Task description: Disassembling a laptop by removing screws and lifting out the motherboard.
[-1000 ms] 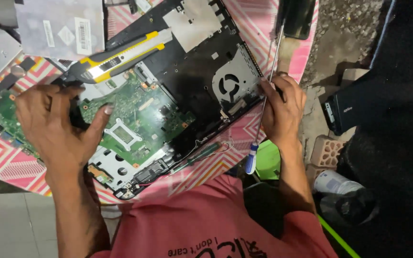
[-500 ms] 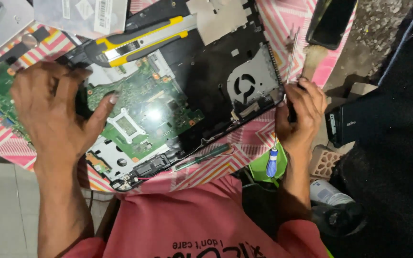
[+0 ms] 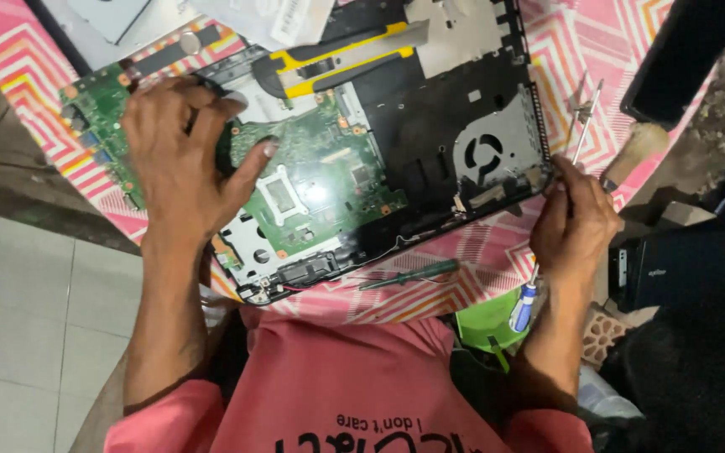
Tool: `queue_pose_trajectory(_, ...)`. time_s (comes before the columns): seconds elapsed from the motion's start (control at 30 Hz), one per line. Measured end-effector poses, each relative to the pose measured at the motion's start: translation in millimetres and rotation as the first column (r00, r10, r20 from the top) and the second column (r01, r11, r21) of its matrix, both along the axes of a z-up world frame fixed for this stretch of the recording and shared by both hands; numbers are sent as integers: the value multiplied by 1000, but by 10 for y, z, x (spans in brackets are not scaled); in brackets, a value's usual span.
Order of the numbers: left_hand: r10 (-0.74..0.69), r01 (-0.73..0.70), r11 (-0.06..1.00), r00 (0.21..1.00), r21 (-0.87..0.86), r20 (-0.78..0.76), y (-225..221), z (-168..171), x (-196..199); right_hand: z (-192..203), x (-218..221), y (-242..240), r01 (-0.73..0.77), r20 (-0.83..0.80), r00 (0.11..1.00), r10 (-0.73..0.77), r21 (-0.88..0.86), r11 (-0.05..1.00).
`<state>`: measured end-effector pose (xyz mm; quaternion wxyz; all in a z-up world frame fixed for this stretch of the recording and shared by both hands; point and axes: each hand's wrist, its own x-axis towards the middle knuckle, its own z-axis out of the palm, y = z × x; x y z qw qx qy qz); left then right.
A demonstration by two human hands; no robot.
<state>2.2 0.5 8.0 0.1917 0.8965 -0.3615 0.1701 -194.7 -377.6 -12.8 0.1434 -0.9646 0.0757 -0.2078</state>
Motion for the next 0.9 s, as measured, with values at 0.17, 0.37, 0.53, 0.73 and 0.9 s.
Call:
queue_pose_trajectory(0.17,-24,19,995,999,-95,-49,-24,147,-93,258,76,-46,32,-181,984,-8,130,991)
queue_pose_trajectory(0.37,15,-34,983,994,-181,-104,172,261,-301,402,215,-50,-34,-131,989,62,205,978)
queue_pose_trajectory(0.53,75,-115,967,982,-230,-176,418,304,-448,259,93,-133,-7,-120,992,34,222,975)
queue_pose_trajectory(0.73,124,-175,920,979,-350,-163,555,213,-502,219,76,-110,56,-186,983,-7,263,963)
queue_pose_trajectory(0.9,242,-281,889,958,-361,-152,551,187,-489,362,44,92,-37,-77,996,53,199,979)
